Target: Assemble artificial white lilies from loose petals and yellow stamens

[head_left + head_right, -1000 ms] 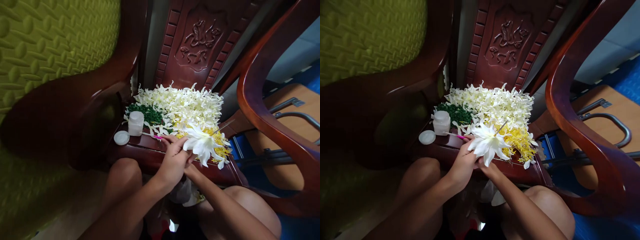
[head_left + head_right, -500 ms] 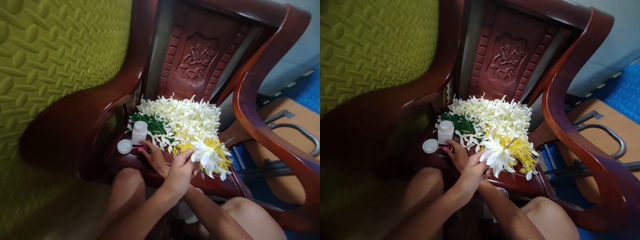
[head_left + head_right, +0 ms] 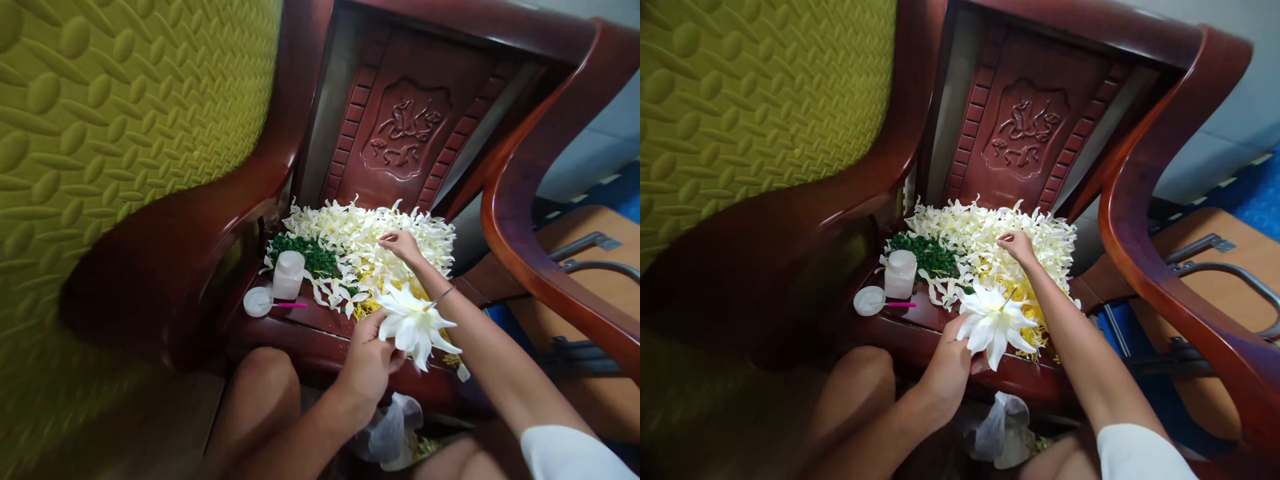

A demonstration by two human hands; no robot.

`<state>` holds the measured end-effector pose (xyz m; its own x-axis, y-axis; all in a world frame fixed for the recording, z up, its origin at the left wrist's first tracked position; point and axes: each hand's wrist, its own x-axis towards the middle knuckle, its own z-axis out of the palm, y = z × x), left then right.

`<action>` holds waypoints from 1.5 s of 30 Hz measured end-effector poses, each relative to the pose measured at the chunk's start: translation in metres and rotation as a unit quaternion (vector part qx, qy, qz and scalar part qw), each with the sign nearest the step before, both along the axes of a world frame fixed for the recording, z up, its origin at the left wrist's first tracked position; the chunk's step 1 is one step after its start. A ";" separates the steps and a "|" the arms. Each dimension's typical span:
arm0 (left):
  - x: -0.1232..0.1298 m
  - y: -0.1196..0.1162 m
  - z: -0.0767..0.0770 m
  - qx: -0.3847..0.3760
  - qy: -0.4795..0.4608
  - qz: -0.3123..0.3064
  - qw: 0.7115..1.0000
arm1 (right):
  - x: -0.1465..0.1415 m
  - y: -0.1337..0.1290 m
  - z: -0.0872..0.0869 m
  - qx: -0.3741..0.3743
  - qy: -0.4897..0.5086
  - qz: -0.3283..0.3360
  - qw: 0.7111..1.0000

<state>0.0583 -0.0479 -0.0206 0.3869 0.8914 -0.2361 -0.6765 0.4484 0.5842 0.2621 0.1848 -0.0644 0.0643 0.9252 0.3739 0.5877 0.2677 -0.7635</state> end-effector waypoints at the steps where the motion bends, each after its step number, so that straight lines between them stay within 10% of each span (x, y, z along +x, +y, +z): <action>1: 0.001 0.001 -0.001 0.004 0.002 -0.002 1.000 | 0.002 0.000 -0.003 -0.014 0.002 -0.003 1.000; 7: 0.003 0.002 -0.013 0.024 0.045 0.030 0.998 | 0.002 -0.030 0.015 -0.005 0.066 -0.022 0.998; 14: 0.002 0.006 -0.014 0.034 0.064 0.069 0.995 | -0.008 -0.145 0.067 0.176 0.209 0.056 0.960; 20: 0.009 0.007 -0.017 0.010 0.098 0.038 0.994 | -0.022 -0.211 0.079 0.123 0.325 0.115 0.931; 45: 0.011 0.009 -0.015 0.027 0.116 0.070 0.990 | -0.038 -0.221 0.048 -0.126 0.360 0.173 0.908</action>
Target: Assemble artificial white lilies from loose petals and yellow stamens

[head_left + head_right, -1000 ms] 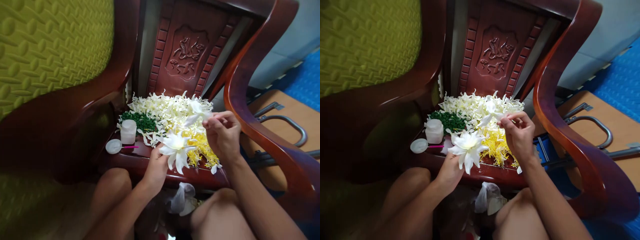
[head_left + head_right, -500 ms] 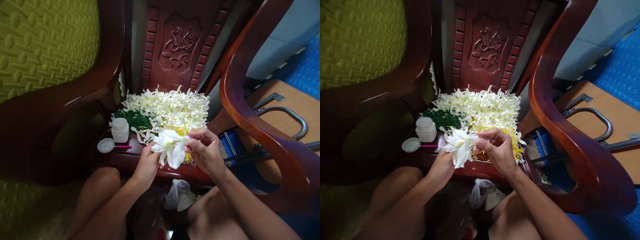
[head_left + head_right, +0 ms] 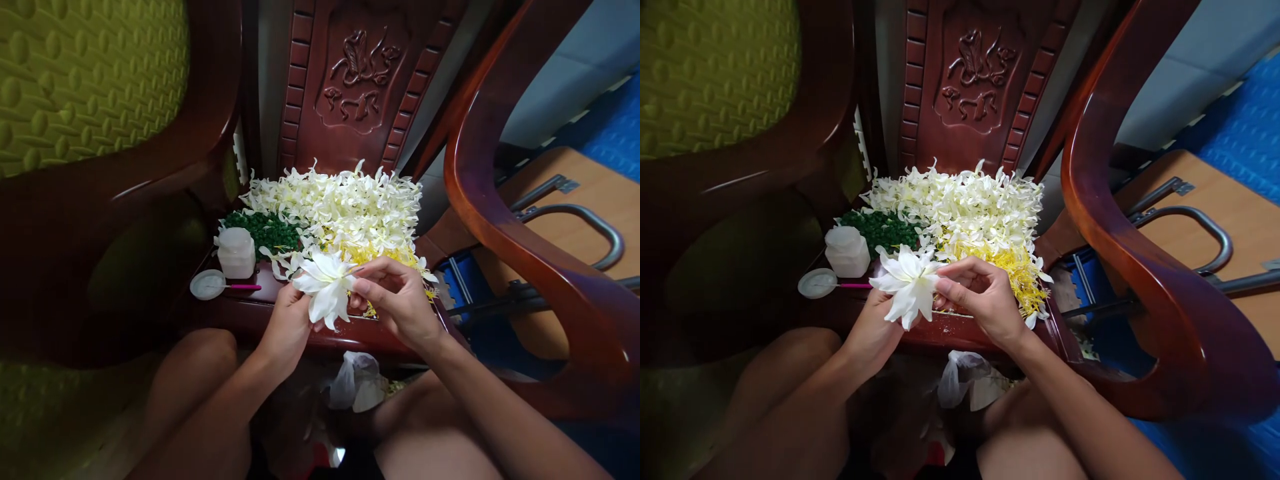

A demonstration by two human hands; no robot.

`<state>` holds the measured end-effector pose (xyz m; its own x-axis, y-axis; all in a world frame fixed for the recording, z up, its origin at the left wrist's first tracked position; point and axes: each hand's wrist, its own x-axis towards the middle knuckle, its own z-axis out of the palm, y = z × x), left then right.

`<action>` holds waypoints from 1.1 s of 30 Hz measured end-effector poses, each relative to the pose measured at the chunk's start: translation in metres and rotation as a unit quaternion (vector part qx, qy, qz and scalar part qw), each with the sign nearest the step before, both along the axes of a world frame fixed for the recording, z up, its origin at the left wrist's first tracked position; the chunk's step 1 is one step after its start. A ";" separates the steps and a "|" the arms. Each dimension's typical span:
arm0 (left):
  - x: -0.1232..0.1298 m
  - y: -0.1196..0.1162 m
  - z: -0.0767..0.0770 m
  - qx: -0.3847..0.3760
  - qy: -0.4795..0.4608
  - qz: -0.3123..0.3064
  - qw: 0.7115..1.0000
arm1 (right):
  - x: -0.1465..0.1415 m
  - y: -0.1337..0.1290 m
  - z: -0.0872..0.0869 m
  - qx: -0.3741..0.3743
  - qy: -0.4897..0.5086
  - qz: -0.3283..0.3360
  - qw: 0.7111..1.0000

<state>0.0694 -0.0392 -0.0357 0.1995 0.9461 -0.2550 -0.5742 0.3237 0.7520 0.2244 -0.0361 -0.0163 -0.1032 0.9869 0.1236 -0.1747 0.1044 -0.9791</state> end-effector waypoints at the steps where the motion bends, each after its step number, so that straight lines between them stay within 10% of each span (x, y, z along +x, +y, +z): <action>1: 0.000 0.000 0.000 0.003 0.002 0.002 1.000 | 0.001 0.000 0.000 0.025 -0.030 -0.008 0.999; 8: 0.002 0.000 -0.004 0.009 0.031 -0.005 0.999 | 0.009 -0.004 0.011 0.278 -0.231 -0.097 0.927; 33: -0.001 -0.001 -0.008 0.023 0.075 -0.026 0.997 | -0.005 -0.008 0.014 0.357 -0.257 -0.079 0.894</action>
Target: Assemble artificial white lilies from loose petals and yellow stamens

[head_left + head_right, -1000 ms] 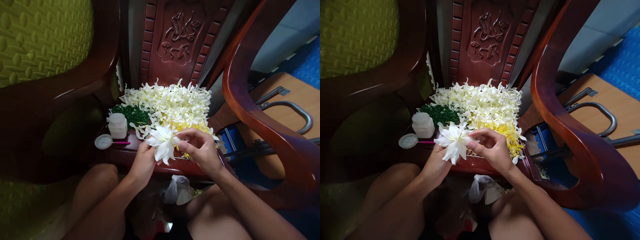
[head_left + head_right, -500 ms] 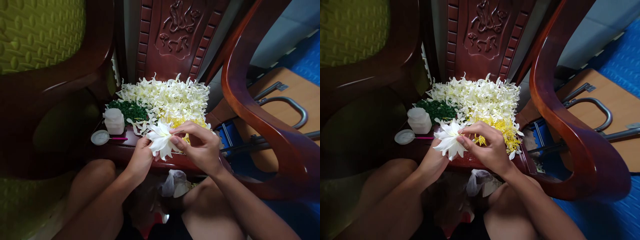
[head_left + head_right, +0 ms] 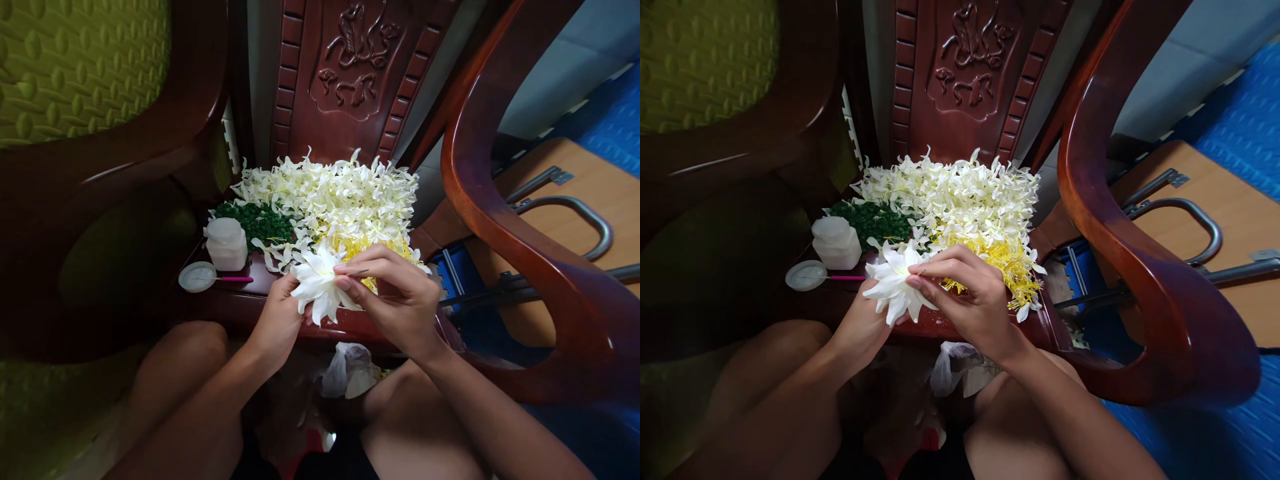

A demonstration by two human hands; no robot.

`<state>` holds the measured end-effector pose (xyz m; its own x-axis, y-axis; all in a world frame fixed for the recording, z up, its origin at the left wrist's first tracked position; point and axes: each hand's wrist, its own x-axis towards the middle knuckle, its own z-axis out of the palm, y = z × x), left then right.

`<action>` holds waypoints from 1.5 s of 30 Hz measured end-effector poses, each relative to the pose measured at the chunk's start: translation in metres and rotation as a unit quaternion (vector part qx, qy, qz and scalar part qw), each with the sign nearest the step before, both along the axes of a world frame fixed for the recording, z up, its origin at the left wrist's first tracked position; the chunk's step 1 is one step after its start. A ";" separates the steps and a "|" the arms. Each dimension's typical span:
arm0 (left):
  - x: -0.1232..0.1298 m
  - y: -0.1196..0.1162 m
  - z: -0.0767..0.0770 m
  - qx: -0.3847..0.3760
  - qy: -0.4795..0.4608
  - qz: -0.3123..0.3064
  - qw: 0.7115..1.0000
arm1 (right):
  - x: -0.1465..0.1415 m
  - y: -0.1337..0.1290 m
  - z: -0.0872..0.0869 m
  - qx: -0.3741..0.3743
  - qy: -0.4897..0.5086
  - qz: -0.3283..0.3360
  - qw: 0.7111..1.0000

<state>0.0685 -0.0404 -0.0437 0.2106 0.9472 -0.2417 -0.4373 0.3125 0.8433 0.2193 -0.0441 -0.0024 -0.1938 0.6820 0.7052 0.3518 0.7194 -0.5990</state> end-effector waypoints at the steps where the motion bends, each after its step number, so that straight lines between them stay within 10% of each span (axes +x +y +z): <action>1: 0.000 0.000 0.001 -0.002 -0.005 0.005 1.000 | -0.001 -0.001 0.000 -0.002 0.004 0.000 1.000; 18: 0.000 -0.001 0.005 -0.012 -0.063 0.034 0.997 | -0.013 -0.009 0.002 0.054 0.048 -0.006 0.997; 45: -0.020 0.010 0.016 0.139 0.065 0.063 0.986 | 0.009 0.004 -0.021 0.159 -0.155 0.006 0.975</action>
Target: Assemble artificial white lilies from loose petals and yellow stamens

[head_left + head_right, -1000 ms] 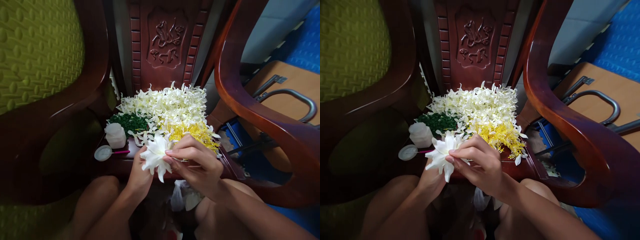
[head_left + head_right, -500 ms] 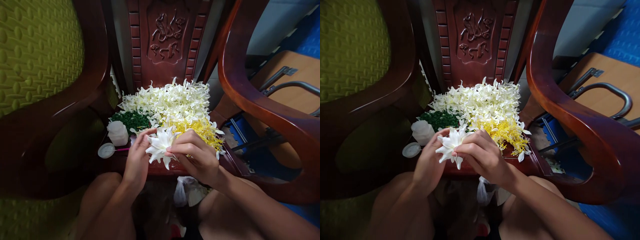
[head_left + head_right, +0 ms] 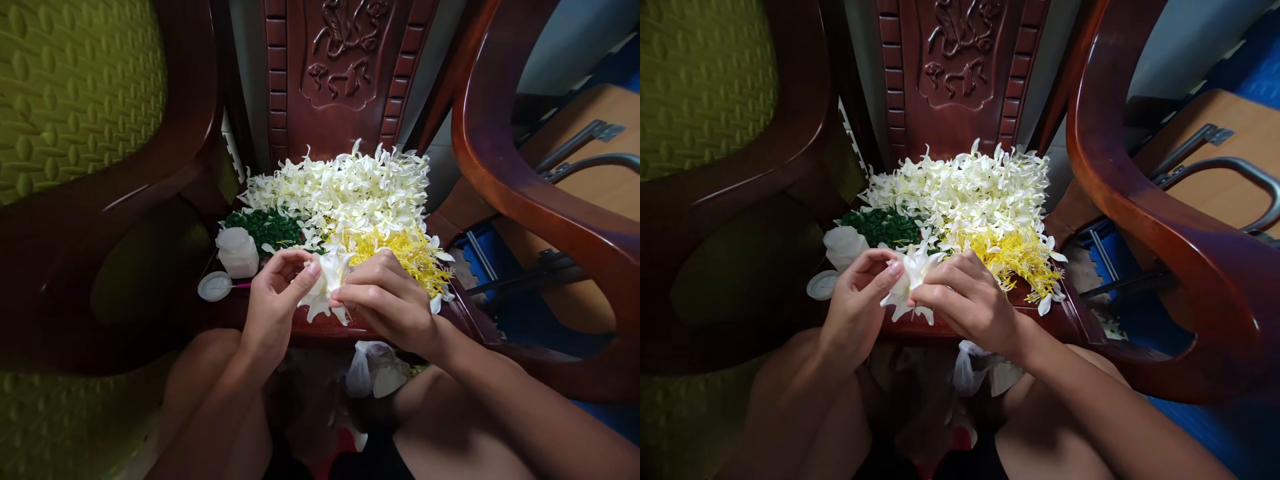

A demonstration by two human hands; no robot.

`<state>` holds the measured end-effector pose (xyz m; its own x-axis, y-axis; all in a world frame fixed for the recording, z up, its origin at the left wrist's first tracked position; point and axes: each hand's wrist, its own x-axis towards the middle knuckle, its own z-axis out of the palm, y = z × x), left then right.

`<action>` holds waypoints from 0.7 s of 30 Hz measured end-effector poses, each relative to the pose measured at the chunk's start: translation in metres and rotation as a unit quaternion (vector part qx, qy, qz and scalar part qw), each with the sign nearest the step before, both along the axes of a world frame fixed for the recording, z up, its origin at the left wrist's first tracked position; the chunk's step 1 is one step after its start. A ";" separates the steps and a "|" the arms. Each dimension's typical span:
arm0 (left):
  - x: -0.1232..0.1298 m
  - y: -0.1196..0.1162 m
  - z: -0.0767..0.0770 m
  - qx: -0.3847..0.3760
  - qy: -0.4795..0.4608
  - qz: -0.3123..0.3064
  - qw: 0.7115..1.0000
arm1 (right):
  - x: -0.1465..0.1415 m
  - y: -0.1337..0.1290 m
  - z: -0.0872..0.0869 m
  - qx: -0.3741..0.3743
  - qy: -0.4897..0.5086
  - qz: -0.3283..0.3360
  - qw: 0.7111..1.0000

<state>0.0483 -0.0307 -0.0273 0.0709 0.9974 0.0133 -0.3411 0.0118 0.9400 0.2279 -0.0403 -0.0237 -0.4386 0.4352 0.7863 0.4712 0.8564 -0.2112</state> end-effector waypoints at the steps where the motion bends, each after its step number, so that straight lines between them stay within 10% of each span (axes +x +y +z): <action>1: 0.000 0.000 0.000 0.001 -0.002 0.003 1.000 | 0.000 0.000 -0.001 0.002 -0.001 -0.001 1.000; 21: 0.003 -0.001 -0.001 0.044 0.022 0.093 0.994 | -0.002 -0.003 0.001 -0.013 0.024 -0.012 1.000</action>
